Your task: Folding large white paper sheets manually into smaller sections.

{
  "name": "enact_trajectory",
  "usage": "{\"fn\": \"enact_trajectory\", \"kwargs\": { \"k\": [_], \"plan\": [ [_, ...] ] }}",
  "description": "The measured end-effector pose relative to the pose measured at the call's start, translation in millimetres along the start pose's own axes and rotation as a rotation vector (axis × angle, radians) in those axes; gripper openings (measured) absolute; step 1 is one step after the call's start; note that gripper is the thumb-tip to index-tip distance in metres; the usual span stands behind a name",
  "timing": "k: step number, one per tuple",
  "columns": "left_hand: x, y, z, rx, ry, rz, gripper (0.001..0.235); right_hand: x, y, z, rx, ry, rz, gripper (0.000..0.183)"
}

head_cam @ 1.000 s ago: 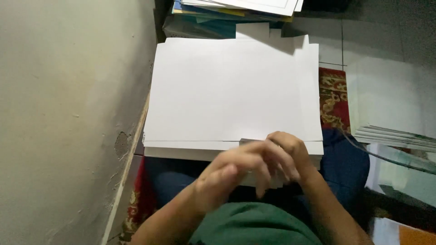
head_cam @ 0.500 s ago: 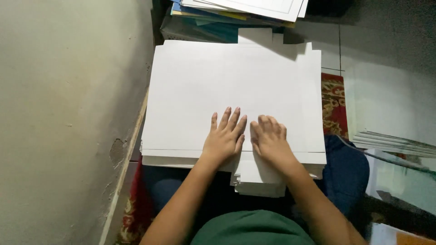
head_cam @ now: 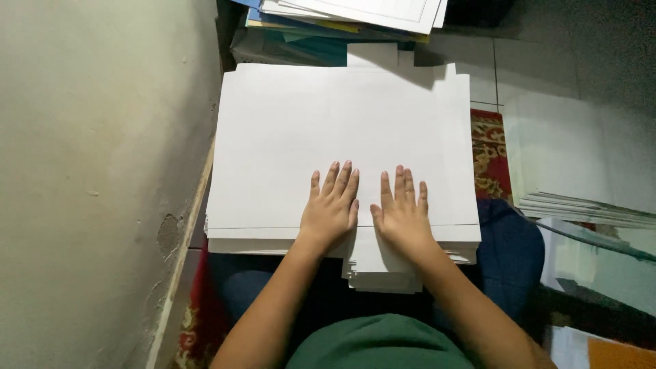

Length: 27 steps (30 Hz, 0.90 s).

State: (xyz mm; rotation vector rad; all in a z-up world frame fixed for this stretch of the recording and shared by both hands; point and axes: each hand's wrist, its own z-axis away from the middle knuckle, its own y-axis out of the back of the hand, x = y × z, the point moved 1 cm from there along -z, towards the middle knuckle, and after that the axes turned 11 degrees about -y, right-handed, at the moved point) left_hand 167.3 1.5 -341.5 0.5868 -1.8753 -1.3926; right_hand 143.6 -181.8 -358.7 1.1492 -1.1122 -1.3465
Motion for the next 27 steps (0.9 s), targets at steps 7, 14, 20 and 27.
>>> {"fn": "enact_trajectory", "kwargs": {
  "k": [7, 14, 20, 27],
  "plan": [
    [-11, -24, 1, 0.062, -0.012, -0.038, 0.063, -6, -17, -28, 0.024, 0.101, 0.0, 0.076],
    [-6, -15, 0, 0.051, -0.028, -0.057, 0.062, 4, -1, -11, 0.15, -0.029, -0.038, 0.071],
    [-15, -37, 1, 0.15, -0.04, -0.105, 0.064, -29, -11, -35, 0.255, 0.112, -0.018, 0.067],
    [-8, -24, 1, 0.114, -0.017, -0.057, 0.063, 3, 11, -21, 0.171, -0.046, -0.123, 0.065]
  ]
}}
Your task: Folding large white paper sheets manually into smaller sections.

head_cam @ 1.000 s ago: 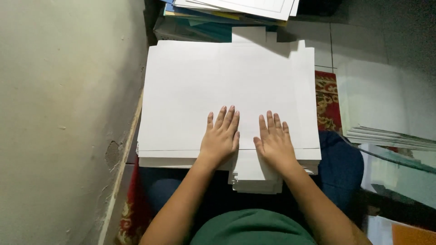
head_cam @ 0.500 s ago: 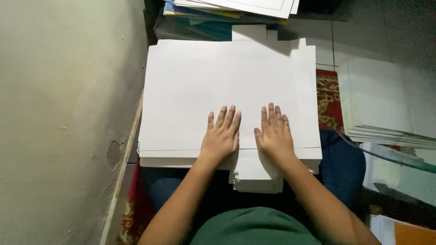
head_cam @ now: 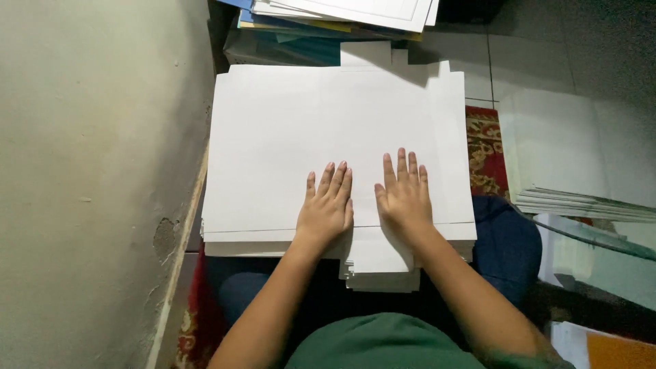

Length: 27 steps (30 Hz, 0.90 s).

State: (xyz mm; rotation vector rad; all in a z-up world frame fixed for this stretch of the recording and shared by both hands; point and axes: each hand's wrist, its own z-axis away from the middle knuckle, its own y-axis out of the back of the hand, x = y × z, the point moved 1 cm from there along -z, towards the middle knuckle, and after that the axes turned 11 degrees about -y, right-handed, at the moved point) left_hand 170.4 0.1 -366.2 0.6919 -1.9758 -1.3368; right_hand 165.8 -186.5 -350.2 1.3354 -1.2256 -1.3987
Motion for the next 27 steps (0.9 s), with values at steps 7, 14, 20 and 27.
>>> {"fn": "enact_trajectory", "kwargs": {
  "k": [7, 14, 20, 27],
  "plan": [
    [-5, -14, 1, -0.025, -0.015, -0.081, 0.067, -35, -20, -12, 0.068, 0.162, 0.069, 0.065],
    [41, 18, -2, -0.143, -0.015, -0.03, 0.059, -5, 16, 3, 0.005, -0.047, -0.125, 0.063],
    [46, 19, -16, -0.247, -0.262, -0.064, 0.079, 42, 48, 28, -0.032, -0.085, -0.516, 0.048],
    [89, 50, -14, -0.342, -0.298, -0.201, 0.069, 119, 52, 44, 0.358, -0.168, -0.433, 0.027]
  ]
}}
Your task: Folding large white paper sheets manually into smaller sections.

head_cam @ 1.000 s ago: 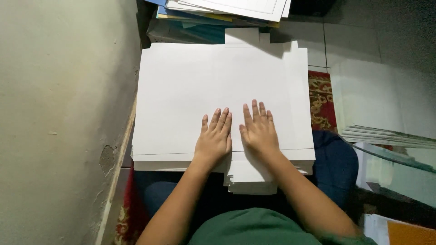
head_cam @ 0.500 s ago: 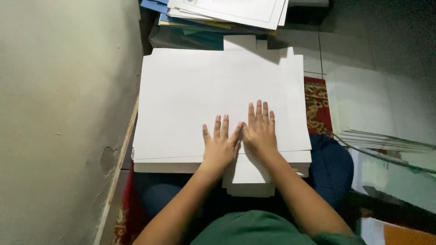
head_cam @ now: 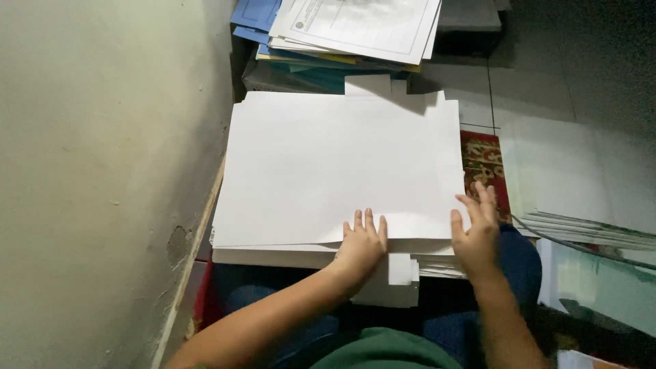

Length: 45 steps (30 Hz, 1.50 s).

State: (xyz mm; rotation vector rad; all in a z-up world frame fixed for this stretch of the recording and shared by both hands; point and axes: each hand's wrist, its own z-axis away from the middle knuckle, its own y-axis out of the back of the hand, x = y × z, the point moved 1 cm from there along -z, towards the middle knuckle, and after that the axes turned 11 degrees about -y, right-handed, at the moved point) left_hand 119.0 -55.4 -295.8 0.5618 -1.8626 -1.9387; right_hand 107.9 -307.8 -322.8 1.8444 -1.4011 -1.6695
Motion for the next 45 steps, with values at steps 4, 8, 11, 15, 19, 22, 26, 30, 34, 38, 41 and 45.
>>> {"fn": "enact_trajectory", "kwargs": {
  "k": [4, 8, 11, 15, 19, 22, 26, 30, 34, 38, 41, 45],
  "plan": [
    [-19, 6, -1, 0.029, 0.035, -0.017, 0.09, 40, 0, -11, 0.132, -0.03, -0.067, 0.021],
    [-36, 37, 7, 0.142, 0.078, -0.014, 0.08, -4, 4, -2, -0.171, -0.374, -0.614, 0.032],
    [-36, 71, 21, 0.259, 0.034, -0.128, 0.039, -32, -7, 9, -0.393, -0.638, -0.877, 0.058],
    [-20, 95, 48, 0.059, 0.042, -0.267, 0.023, -83, -17, 22, -0.595, -0.458, -0.637, 0.072],
    [-12, 86, 72, -0.037, 0.186, -0.216, 0.05, -147, -9, 46, -0.648, -0.338, -0.47, 0.069],
    [-21, 23, 67, 0.233, 0.162, -0.152, 0.049, -161, -14, 55, -0.669, -0.217, -0.369, 0.07],
    [-25, -15, 56, 0.323, 0.163, -0.034, 0.044, -150, -33, 61, -0.732, -0.148, -0.263, 0.076],
    [-28, -58, 47, 0.448, 0.209, 0.005, 0.044, -128, -49, 50, -0.781, 0.069, 0.064, 0.072],
    [-28, -84, 43, 0.468, 0.173, 0.012, 0.049, -104, -77, 26, -0.775, 0.277, 0.414, 0.064],
    [-25, -56, 47, 0.402, 0.128, 0.076, 0.056, -99, -110, -10, -0.679, 0.355, 0.488, 0.066],
    [-24, -54, 44, 0.323, 0.125, 0.154, 0.054, -103, -123, -28, -0.593, 0.304, 0.473, 0.067],
    [-21, -64, 40, 0.34, 0.157, 0.121, 0.051, -94, -120, -17, -0.57, 0.355, 0.521, 0.068]
  ]
}}
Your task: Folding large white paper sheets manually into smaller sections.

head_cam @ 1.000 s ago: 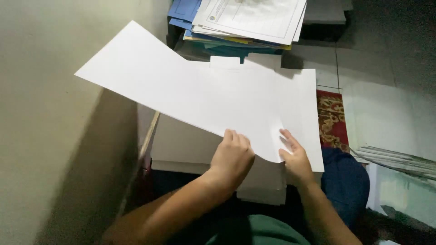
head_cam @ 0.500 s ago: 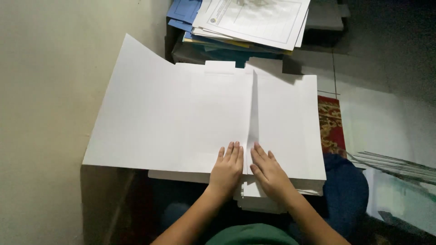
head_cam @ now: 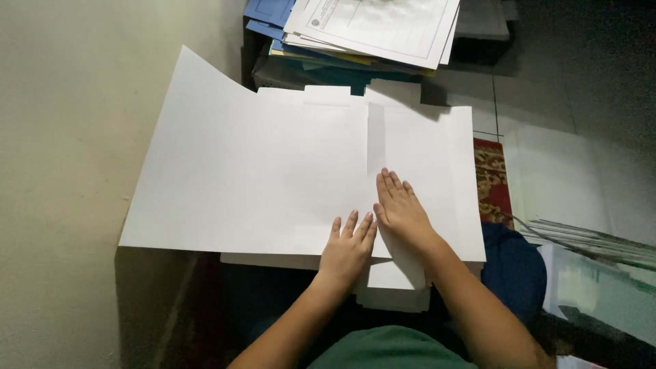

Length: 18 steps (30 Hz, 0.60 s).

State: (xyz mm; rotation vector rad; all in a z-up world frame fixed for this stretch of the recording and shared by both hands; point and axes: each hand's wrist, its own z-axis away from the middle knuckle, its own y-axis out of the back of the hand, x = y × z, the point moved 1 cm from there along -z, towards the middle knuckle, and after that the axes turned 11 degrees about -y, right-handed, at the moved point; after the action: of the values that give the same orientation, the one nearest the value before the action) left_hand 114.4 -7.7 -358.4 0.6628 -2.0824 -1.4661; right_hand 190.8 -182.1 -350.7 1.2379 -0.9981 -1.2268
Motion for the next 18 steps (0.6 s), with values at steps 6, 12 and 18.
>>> {"fn": "enact_trajectory", "kwargs": {
  "k": [6, 12, 18],
  "plan": [
    [0, -3, 5, 0.061, -0.014, -0.033, 0.045, -12, -3, 46, -0.041, 0.0, 0.045, 0.067],
    [-4, -38, 10, 0.039, -0.016, -0.043, 0.05, 3, -10, -38, 0.029, -0.038, 0.009, 0.07],
    [-4, -44, 9, -0.033, 0.0, -0.082, 0.057, -19, 28, -87, -0.085, -0.165, -0.119, 0.069]
  ]
}}
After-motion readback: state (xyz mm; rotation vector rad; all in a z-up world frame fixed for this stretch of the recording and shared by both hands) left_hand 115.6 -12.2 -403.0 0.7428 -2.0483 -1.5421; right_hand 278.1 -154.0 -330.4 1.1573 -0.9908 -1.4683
